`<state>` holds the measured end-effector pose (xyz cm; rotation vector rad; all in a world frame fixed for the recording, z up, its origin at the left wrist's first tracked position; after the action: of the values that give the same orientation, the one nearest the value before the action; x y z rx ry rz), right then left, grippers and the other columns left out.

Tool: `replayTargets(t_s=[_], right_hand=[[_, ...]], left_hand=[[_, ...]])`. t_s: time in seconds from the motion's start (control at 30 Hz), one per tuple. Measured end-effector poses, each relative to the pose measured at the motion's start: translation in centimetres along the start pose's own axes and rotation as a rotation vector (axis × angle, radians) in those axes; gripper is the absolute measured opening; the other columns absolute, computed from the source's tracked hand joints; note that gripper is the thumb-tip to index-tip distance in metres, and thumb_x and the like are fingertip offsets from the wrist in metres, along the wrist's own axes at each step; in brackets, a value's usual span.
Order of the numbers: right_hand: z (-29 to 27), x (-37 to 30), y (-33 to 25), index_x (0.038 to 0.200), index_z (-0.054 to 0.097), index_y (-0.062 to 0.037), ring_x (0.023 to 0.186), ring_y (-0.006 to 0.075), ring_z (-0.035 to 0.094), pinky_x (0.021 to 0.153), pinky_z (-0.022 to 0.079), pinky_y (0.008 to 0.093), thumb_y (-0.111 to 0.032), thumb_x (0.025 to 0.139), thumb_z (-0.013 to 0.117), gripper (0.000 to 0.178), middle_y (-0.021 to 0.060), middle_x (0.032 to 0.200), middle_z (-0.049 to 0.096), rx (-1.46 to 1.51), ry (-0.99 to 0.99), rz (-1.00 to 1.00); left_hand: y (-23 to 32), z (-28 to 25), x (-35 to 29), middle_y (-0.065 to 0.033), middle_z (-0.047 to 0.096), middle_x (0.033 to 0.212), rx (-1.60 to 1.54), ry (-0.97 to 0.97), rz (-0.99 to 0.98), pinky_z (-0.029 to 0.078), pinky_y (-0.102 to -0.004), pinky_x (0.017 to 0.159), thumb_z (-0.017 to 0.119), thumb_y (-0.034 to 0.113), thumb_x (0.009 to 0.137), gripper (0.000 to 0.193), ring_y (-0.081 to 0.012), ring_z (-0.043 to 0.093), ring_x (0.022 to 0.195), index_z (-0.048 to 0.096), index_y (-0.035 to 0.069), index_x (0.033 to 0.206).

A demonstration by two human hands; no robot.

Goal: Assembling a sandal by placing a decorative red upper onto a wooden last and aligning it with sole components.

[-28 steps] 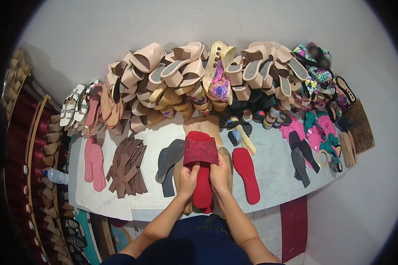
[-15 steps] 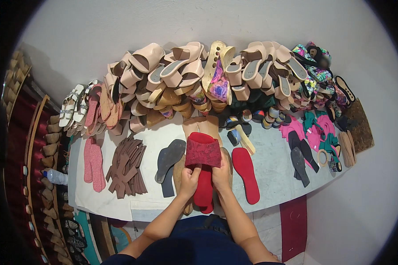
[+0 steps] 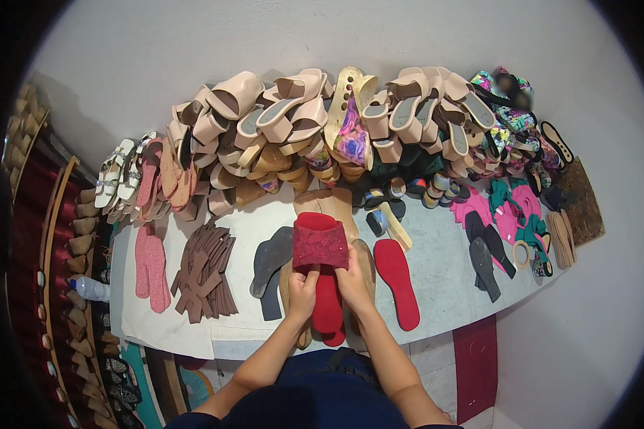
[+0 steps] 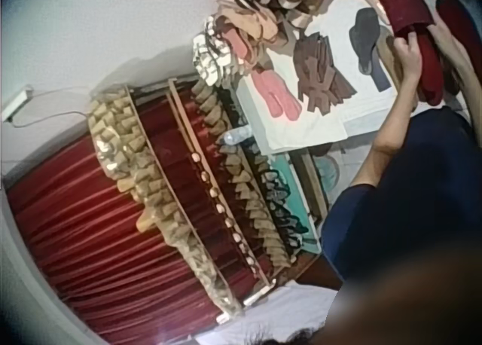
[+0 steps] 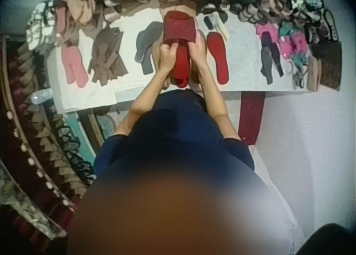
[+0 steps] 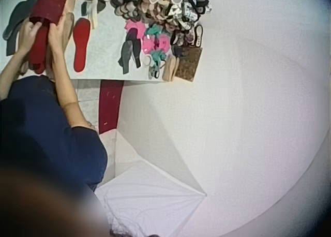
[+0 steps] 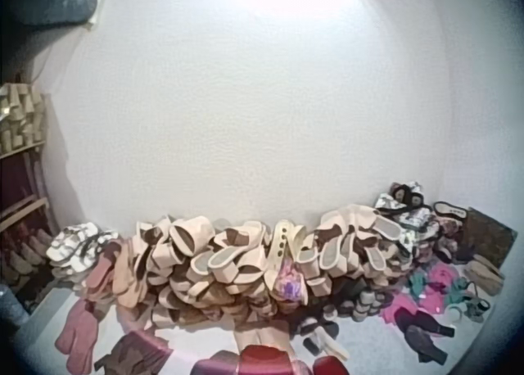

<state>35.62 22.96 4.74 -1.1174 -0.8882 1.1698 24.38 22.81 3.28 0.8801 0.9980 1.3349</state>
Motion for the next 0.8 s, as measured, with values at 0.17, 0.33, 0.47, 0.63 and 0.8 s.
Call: replayTargets(t_s=[0.17,0.33,0.47,0.63,0.8], right_hand=[[-0.2,-1.8,-0.5,0.101,0.053,-0.0001,0.073,0.0133,0.055,0.084,0.037,0.0257,-0.020,0.090,0.042,0.025,0.0068,0.076,0.059,-0.478,0.031,-0.017],[-1.2,-1.1,2.3,0.091,0.058,0.0007,0.069,0.0127,0.056,0.080,0.040,0.0299,-0.026,0.090,0.041,0.032,0.0054,0.067,0.059,-0.350,-0.065,0.040],[-1.3,-1.0,3.2,0.095,0.059,0.0000,0.072,0.0128,0.056,0.092,0.031,0.0360,-0.031,0.091,0.040,0.036,0.0074,0.074,0.061,-0.439,-0.120,0.176],[-0.3,-0.6,0.3,0.097,0.059,0.0001,0.076,0.0122,0.056,0.088,0.036,0.0315,-0.025,0.088,0.047,0.030,0.0079,0.079,0.062,-0.768,-0.193,-0.002],[-1.4,-0.9,0.8,0.096,0.061,0.0001,0.076,0.0095,0.055,0.068,0.044,0.0237,-0.020,0.086,0.053,0.024,0.0025,0.080,0.062,-0.156,-0.077,-0.184]], left_hand=[[0.5,-1.1,0.4,0.0042,0.047,0.055,-0.020,0.087,0.027,0.029,-0.0217,0.041,0.053,0.013,0.085,0.025,-0.0018,0.039,0.049,0.050,0.003,0.062],[-1.1,-1.6,0.0,-0.0001,0.052,0.073,0.113,0.053,-0.114,0.035,-0.0223,0.054,0.049,0.015,0.087,0.015,-0.0049,0.045,0.063,0.052,0.001,0.083],[0.0,-0.7,-0.6,-0.0064,0.056,0.099,0.180,0.023,0.087,0.040,-0.0251,0.077,0.045,0.015,0.090,0.024,-0.0108,0.051,0.089,0.052,0.000,0.107],[-0.5,-0.7,-1.2,-0.0063,0.053,0.107,-0.013,0.004,0.001,0.035,-0.0254,0.088,0.044,0.007,0.087,0.027,-0.0135,0.048,0.098,0.047,0.000,0.113],[0.3,0.1,-0.3,-0.0094,0.044,0.114,-0.104,-0.073,-0.116,0.033,-0.0272,0.091,0.048,0.014,0.088,0.029,-0.0157,0.043,0.106,0.046,-0.001,0.113]])
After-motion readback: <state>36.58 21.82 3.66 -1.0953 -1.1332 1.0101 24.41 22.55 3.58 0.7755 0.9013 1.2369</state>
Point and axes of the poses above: each hand's wrist, its own x-axis towards the middle knuckle, its own z-axis out of the palm, y = z × x, the point moved 8 cm from there along x, towards the middle knuckle
